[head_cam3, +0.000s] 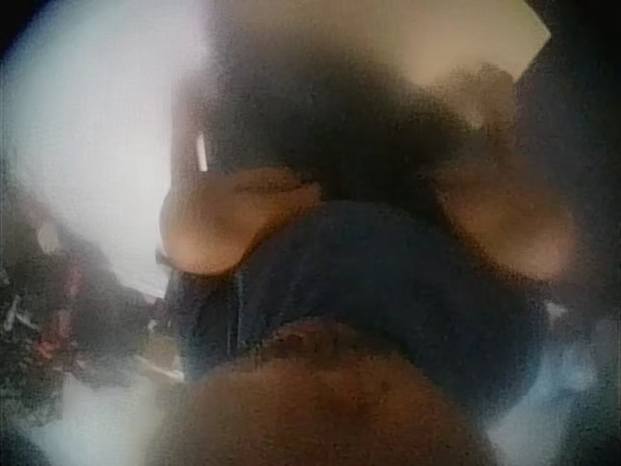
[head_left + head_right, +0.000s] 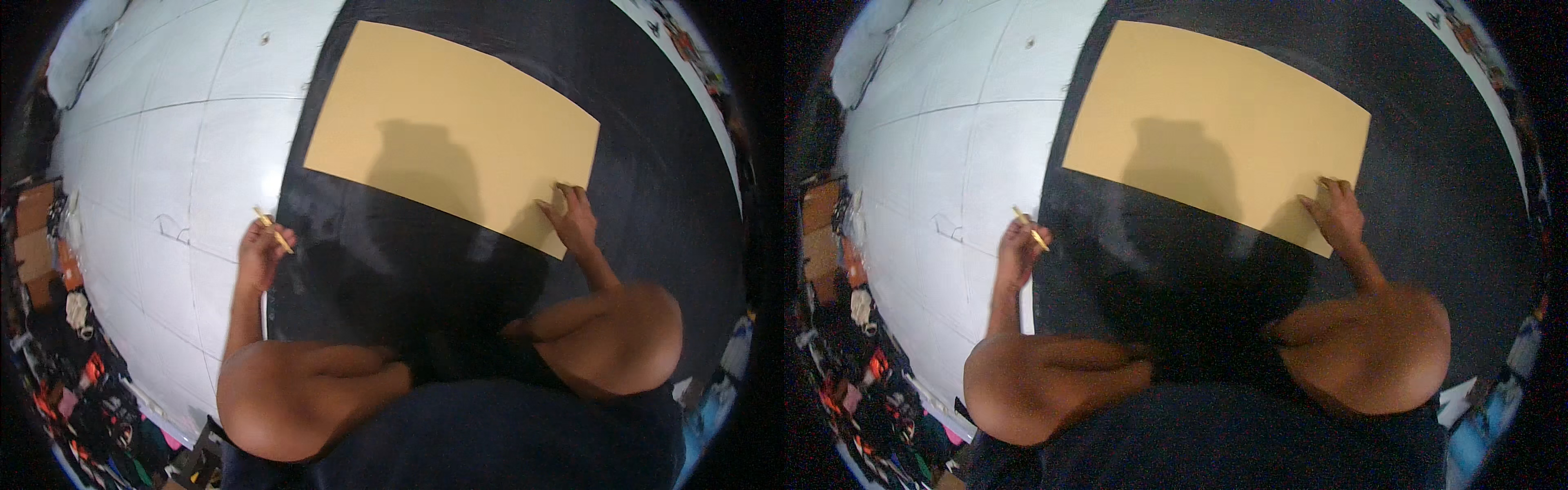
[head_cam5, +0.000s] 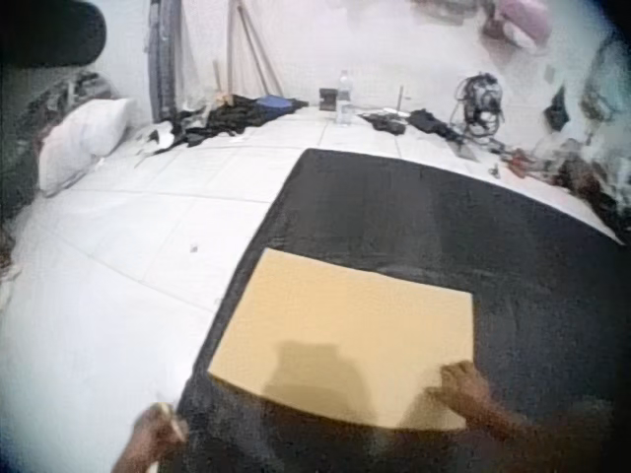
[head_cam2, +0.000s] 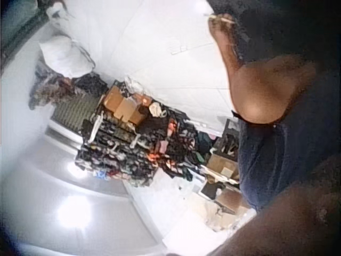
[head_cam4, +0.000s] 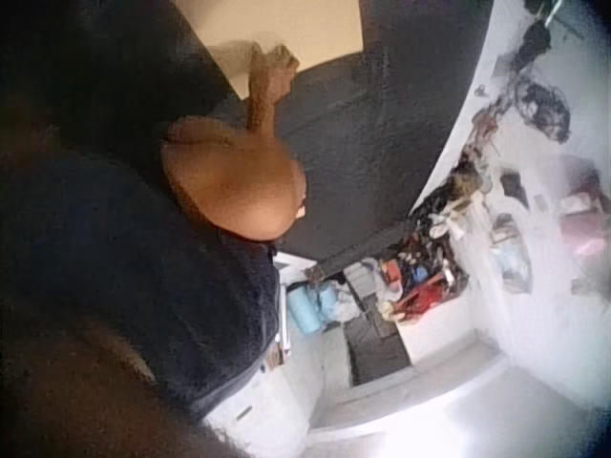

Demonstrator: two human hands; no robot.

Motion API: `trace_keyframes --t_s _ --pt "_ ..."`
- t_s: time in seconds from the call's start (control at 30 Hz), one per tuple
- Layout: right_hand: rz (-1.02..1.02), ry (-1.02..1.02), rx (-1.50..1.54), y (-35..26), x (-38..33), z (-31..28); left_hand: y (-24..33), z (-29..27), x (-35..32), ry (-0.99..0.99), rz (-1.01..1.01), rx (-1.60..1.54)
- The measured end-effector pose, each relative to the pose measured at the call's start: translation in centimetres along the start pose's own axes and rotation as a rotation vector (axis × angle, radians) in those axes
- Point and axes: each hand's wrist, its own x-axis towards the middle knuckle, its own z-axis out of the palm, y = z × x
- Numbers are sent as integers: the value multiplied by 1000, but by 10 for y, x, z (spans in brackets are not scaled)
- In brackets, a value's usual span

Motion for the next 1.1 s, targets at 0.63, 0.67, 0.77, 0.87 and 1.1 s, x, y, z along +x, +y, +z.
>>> trace_keyframes --t_s 0.63,0.67,0.77,0.87,1.1 --pt "335 93 117 93 73 -12 1 157 73 -360 657 1822" --pt "398 7 141 98 68 -13 -2 160 70 -378 627 1815" --pt "461 -77 194 95 48 5 -7 154 75 -364 655 1819" --pt "540 -8 322 98 47 18 -12 161 82 -339 668 1796" --pt "534 43 747 126 91 9 -3 190 101 -292 671 1788"
